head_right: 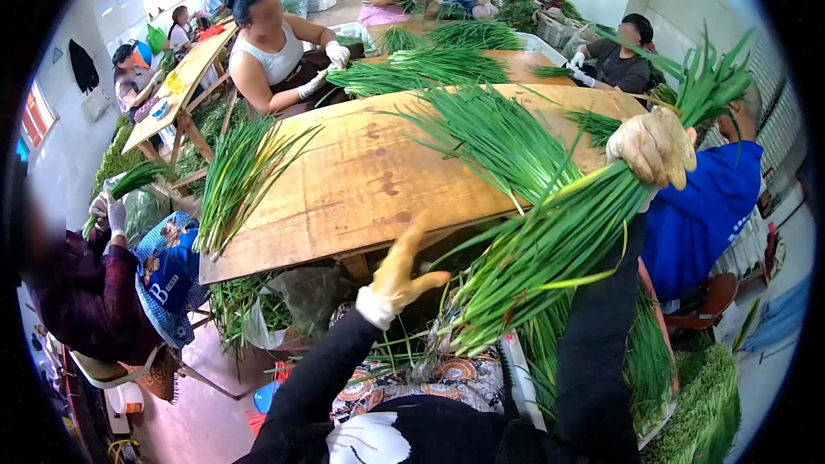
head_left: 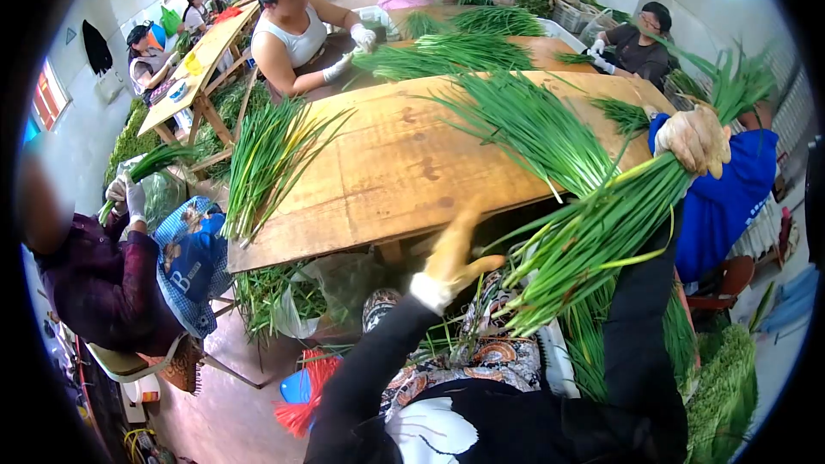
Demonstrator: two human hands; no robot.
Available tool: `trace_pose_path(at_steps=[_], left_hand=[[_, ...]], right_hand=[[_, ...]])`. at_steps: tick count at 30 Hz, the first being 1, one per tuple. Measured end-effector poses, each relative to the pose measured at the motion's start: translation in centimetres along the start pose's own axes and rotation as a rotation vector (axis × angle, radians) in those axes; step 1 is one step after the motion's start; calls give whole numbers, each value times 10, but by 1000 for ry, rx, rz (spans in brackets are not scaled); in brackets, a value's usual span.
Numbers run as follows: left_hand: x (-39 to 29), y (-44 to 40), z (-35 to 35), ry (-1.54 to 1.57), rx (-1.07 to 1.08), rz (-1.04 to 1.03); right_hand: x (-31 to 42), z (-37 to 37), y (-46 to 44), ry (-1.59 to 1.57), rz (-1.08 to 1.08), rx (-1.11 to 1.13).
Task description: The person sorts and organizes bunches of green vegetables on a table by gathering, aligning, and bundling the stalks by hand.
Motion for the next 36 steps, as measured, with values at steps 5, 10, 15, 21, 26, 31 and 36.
trace_pose_path(at_steps=[5,10,15,21,26,31,36], left_hand=[[-18,-13,-40,974,463,437],[34,21,-37,770,409,423],[69,48,-50,121,232,225],[-46,-11,-30,774,598,-50],[-51,1,-38,1108,737,154],[-34,12,-40,1024,614,370],[-23,19,-43,1231,113,358]], right_hand=[[-17,-25,-15,71,-3,-205],[8,-45,-14,62,-174,-97],[-17,-72,-31,149,142,-377],[-46,-63,-30,49,131,-339],[-26,-53,-21,-39,-81,-111],[-23,-48,-13,-3,-153,8],[-20,-38,-6,-122,-257,215]])
Point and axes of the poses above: each hand's wrist, its own y-axis away from the middle knuckle, its own z-axis out of the back of the hand, x = y × z, the point moved 2 cm from there along -y, towards the middle knuckle, and after that the axes turned 9 degrees about -y, right-handed, at the moved point
